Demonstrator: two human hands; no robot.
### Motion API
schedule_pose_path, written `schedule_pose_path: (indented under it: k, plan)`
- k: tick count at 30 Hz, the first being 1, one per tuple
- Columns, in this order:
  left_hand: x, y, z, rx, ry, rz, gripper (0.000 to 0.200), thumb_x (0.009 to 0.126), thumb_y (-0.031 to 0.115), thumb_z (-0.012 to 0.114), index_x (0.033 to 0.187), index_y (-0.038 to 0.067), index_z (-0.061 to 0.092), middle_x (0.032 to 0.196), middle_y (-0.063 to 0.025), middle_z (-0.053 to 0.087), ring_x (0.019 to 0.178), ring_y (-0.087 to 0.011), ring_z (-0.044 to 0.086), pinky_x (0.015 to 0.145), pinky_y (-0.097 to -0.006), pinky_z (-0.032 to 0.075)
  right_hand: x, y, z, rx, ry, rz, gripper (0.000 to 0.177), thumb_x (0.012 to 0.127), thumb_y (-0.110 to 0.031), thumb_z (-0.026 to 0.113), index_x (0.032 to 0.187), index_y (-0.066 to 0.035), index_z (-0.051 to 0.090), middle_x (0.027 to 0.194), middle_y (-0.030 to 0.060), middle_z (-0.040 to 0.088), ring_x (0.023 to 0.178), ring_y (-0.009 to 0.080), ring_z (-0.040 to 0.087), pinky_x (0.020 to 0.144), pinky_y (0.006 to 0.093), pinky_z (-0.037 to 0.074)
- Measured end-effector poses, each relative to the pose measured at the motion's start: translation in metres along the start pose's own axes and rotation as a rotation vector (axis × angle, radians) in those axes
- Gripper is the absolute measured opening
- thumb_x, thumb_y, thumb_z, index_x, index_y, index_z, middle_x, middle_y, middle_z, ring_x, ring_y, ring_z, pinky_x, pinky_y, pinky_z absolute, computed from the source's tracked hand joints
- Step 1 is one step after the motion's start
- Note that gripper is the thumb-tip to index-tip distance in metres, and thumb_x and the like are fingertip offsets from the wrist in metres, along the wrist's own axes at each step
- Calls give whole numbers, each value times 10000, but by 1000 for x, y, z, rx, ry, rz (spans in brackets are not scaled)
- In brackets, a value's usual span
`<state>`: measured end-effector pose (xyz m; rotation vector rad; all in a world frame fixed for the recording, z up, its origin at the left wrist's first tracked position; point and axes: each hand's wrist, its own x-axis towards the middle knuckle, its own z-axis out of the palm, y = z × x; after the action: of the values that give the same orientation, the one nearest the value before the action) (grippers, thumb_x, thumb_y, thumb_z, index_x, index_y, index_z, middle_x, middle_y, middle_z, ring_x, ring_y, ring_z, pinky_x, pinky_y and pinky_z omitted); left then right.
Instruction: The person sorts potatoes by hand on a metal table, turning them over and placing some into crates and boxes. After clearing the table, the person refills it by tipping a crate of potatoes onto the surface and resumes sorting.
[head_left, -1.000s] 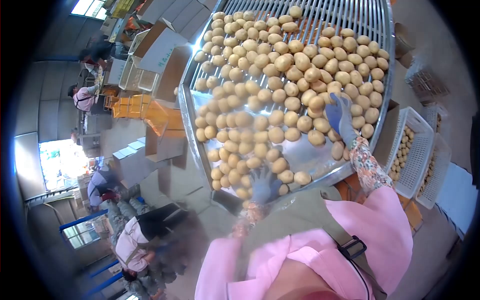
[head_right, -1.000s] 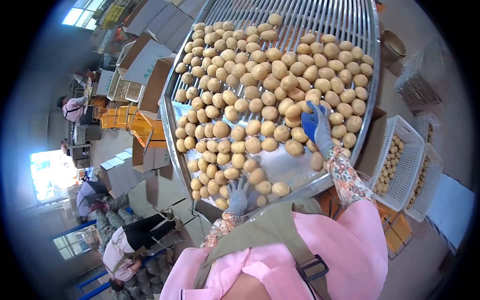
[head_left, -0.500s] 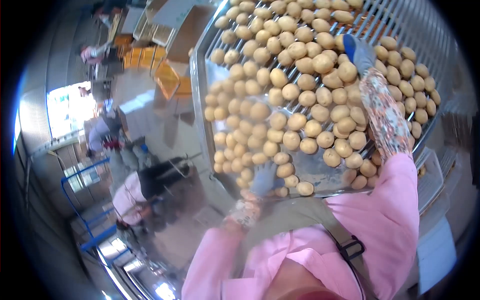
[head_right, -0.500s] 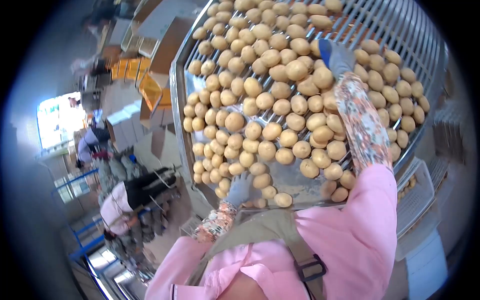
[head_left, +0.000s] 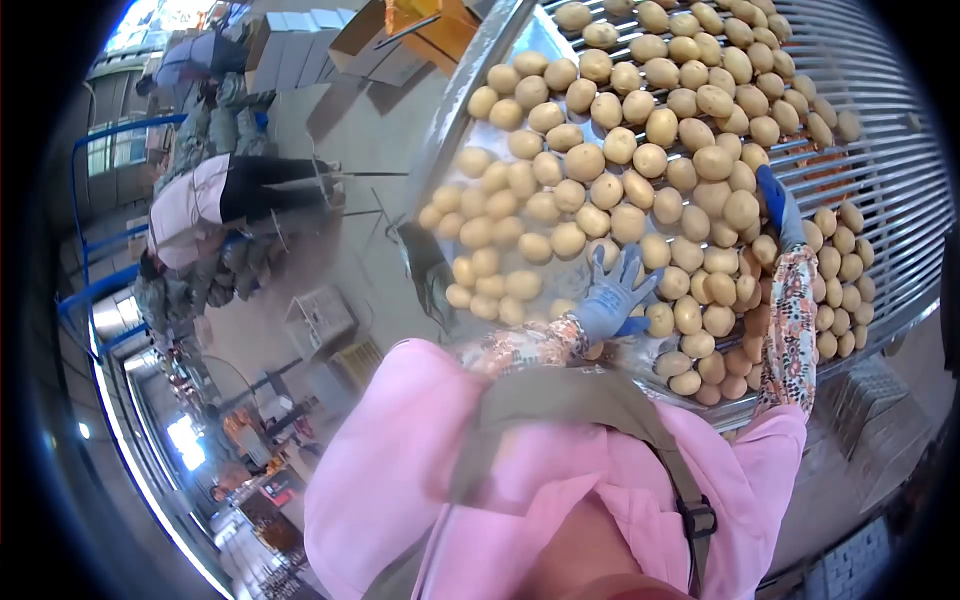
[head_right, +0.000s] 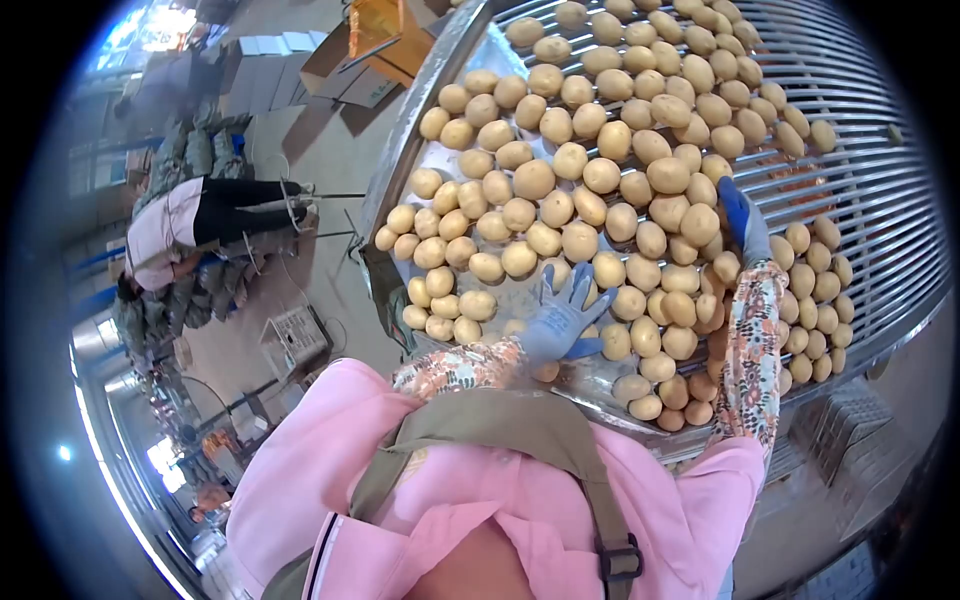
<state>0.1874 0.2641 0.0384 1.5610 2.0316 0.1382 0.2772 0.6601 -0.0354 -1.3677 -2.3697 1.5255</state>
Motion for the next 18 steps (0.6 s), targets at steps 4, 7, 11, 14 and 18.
schedule_pose_path:
  k: [4,7,11,14,18]
  plan:
    - [-19,-1,-12,-17,-79,-175,702,794,556,595,1403,251,419,1556,-166,129,1425,-441,15,1019,-740,120,-4,-23,43,160,-128,114,529,920,-496,490,991,10,628,836,31,577,757,144,504,700,305,439]
    - [-49,-31,-25,-160,-104,-318,616,795,528,608,1321,226,502,1551,-145,150,1418,-458,35,1004,-755,127,-8,-36,89,390,-412,12,290,949,-254,516,1165,-80,603,971,29,602,866,103,561,774,244,458]
    - [-89,-62,-26,-149,-91,-338,606,816,467,617,1371,296,444,1547,-87,187,1421,-437,29,1001,-746,197,-87,-101,137,172,-363,-424,333,942,-220,528,1233,-62,562,1170,55,603,1037,153,567,893,283,457]
    - [-111,-82,20,-52,26,-360,720,774,472,673,1410,306,379,1543,-86,190,1416,-441,36,1032,-701,210,-104,-113,188,51,-243,-359,422,927,-281,561,1251,-12,554,1203,88,607,1108,175,551,970,283,409]
    - [-141,-91,7,-172,102,-306,806,773,405,680,1464,277,287,1499,-100,305,1415,-439,89,1095,-652,106,-154,-138,237,-204,78,-404,623,826,-444,640,1297,-52,527,1309,269,494,1222,383,484,1019,411,403]
